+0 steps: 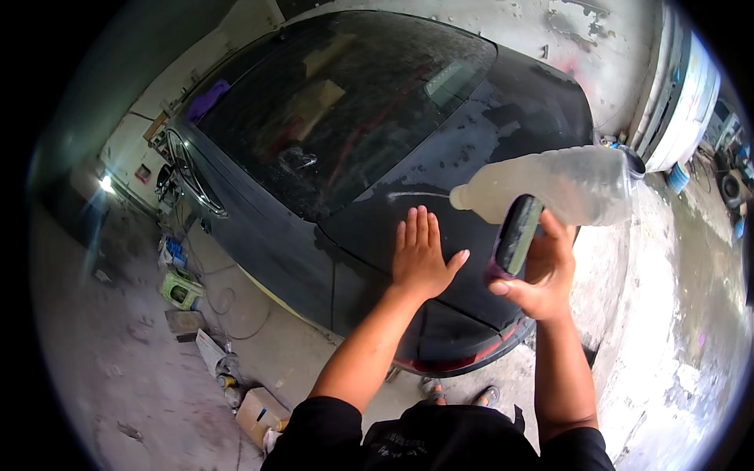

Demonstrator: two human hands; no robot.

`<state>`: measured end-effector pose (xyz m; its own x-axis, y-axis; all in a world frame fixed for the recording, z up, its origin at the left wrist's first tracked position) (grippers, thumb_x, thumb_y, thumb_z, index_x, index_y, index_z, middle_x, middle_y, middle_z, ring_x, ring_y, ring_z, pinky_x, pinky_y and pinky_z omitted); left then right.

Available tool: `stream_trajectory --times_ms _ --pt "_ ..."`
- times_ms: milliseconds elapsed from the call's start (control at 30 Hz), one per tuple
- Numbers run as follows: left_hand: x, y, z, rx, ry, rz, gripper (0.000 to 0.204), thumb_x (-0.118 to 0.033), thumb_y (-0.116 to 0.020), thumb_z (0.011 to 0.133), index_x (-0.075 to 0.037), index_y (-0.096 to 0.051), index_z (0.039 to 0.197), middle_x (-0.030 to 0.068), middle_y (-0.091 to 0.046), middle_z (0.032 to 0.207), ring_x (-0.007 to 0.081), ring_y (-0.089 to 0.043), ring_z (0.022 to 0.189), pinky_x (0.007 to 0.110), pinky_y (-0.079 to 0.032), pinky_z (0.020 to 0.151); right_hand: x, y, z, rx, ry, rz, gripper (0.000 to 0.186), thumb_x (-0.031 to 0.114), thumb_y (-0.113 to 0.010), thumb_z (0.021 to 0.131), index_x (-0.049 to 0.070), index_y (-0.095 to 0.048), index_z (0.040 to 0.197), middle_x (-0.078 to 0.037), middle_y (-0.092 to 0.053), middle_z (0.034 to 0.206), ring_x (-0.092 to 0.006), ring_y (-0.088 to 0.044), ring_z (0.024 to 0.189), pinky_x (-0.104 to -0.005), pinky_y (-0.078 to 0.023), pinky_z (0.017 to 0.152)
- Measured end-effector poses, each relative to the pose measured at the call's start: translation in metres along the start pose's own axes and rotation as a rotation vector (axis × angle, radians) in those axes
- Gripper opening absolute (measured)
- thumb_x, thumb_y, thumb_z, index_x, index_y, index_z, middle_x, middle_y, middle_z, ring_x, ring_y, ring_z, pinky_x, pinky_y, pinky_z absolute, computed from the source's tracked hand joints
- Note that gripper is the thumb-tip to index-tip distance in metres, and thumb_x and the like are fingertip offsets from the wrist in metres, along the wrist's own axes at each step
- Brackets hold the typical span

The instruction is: The person pours water from a plastic bottle onto the trunk of a car and sands the surface using a sanding block.

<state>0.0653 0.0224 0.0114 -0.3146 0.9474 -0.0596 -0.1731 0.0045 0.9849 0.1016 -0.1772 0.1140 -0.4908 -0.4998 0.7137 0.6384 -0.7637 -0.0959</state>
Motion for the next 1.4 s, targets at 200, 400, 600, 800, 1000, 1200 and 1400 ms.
stream_trajectory --times_ms 200,400,600,800,1000,1200,1400 --pt "0.126 0.028 0.007 -0.098 0.291 0.077 0.096 -0.062 -0.043 0.098 0.011 -0.016 0.154 0.0276 -0.008 0.164 0.0375 0.000 0.155 0.047 0.000 0.124 0.003 -0.001 0.016 -0.020 0.154 -0.177 0.103 0.034 -0.097 0.060 0.001 -0.046 0.144 -0.010 -0.035 0.139 -0.0292 -0.046 0.131 -0.0467 -0.045 0.104" --pt "0.053 0.002 0.099 -0.003 0.092 0.034 0.098 -0.068 -0.035 0.097 0.009 -0.016 0.155 0.0252 -0.007 0.165 0.0349 0.001 0.155 0.044 0.000 0.125 0.004 0.028 0.016 -0.105 0.101 -0.233 0.102 0.030 -0.096 0.061 -0.002 -0.044 0.143 -0.010 -0.036 0.135 -0.0289 -0.049 0.128 -0.0449 -0.044 0.104" --pt "-0.008 -0.005 0.185 0.053 -0.031 0.017 0.097 -0.071 -0.035 0.096 0.002 -0.017 0.158 0.0189 -0.009 0.167 0.0318 -0.001 0.156 0.043 0.000 0.125 0.010 0.041 0.009 -0.123 0.051 -0.294 0.107 0.036 -0.096 0.059 -0.001 -0.043 0.144 -0.009 -0.036 0.133 -0.0286 -0.050 0.123 -0.0460 -0.045 0.101" --pt "0.037 0.000 0.114 0.000 -0.048 0.039 0.093 -0.067 -0.036 0.098 0.002 -0.018 0.157 0.0184 -0.011 0.167 0.0312 -0.004 0.155 0.044 -0.004 0.125 0.013 0.049 -0.001 -0.095 0.065 -0.392 0.098 0.034 -0.097 0.057 -0.002 -0.052 0.136 -0.013 -0.040 0.132 -0.0301 -0.050 0.123 -0.0418 -0.044 0.101" --pt "0.149 0.032 -0.022 -0.046 -0.078 0.099 0.085 -0.050 -0.050 0.099 0.006 -0.019 0.156 0.0236 -0.015 0.165 0.0380 -0.013 0.153 0.048 -0.010 0.124 0.011 0.035 0.005 0.031 0.103 -0.421 0.101 0.028 -0.097 0.059 -0.003 -0.046 0.141 -0.012 -0.035 0.138 -0.0315 -0.052 0.128 -0.0448 -0.043 0.107" --pt "0.158 0.024 -0.033 -0.150 0.119 0.119 0.090 -0.057 -0.046 0.099 0.007 -0.017 0.156 0.0233 -0.012 0.165 0.0356 -0.005 0.155 0.048 -0.006 0.124 0.017 0.036 0.002 0.031 0.138 -0.437 0.101 0.029 -0.098 0.059 -0.003 -0.047 0.140 -0.013 -0.035 0.135 -0.0309 -0.050 0.128 -0.0439 -0.043 0.107" --pt "0.041 0.006 0.086 0.061 -0.081 0.052 0.092 -0.064 -0.038 0.099 0.005 -0.016 0.157 0.0202 -0.009 0.167 0.0313 -0.001 0.156 0.045 -0.001 0.125 0.021 0.076 -0.016 -0.158 0.064 -0.577 0.096 0.039 -0.095 0.057 0.002 -0.054 0.136 -0.019 -0.040 0.137 -0.0366 -0.045 0.129 -0.0466 -0.038 0.107"
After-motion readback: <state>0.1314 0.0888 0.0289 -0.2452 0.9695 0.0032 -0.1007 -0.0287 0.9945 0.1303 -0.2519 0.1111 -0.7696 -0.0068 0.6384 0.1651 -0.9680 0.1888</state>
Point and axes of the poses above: each hand's wrist, its own z-axis towards the middle knuckle, its own y-axis out of the back of the hand, x = y × z, the point moved 7 cm from there along z, towards the middle knuckle
